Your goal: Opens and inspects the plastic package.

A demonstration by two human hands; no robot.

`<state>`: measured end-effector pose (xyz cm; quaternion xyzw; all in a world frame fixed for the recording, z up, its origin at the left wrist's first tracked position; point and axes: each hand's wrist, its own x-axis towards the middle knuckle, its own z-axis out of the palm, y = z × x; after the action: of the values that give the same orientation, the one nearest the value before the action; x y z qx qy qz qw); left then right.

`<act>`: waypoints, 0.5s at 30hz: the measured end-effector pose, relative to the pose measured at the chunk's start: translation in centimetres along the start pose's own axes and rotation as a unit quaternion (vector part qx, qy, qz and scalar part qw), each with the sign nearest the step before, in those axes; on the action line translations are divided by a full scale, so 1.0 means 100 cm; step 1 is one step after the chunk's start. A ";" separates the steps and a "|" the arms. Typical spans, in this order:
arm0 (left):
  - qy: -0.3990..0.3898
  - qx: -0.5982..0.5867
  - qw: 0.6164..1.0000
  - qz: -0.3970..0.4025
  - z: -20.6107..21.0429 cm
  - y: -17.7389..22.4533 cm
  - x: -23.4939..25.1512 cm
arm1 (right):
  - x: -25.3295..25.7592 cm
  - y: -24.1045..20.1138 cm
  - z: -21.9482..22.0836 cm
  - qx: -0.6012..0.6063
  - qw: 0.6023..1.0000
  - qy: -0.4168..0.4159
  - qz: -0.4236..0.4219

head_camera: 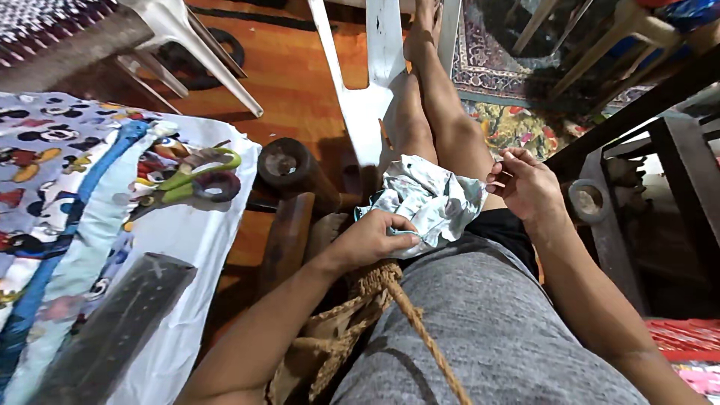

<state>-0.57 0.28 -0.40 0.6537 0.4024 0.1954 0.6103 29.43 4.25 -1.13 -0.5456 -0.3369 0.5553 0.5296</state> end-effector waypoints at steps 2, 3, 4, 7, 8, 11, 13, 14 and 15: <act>0.000 -0.005 1.000 -0.003 0.000 0.000 0.000 | 0.003 0.001 -0.005 0.042 0.999 -0.007 0.019; 0.000 -0.009 1.000 -0.003 0.000 0.000 0.000 | 0.004 0.002 -0.008 0.065 0.997 -0.007 0.028; 0.000 -0.012 1.000 -0.002 0.000 -0.001 0.000 | 0.005 0.003 -0.011 0.089 0.995 -0.011 0.032; -0.003 -0.012 1.000 0.001 0.000 -0.001 0.000 | 0.009 0.001 -0.017 0.148 0.989 0.005 0.029; -0.003 -0.011 1.000 0.002 0.000 -0.001 0.000 | 0.010 -0.001 -0.019 0.162 0.986 0.012 0.028; -0.007 -0.011 1.000 0.007 0.001 -0.001 0.000 | 0.014 -0.006 -0.029 0.195 0.980 0.026 0.028; -0.010 -0.012 1.000 0.007 0.001 -0.002 0.000 | 0.014 -0.011 -0.032 0.214 0.975 0.051 0.032; -0.011 -0.013 1.000 0.006 0.001 -0.002 0.000 | 0.015 -0.013 -0.033 0.225 0.971 0.067 0.032; -0.012 -0.010 1.000 0.006 0.001 -0.002 0.001 | 0.017 -0.017 -0.032 0.234 0.967 0.094 0.028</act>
<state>-0.54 0.28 -0.59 0.6525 0.3890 0.1956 0.6202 33.12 5.63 -0.51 -0.4653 -0.1305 0.5799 0.6559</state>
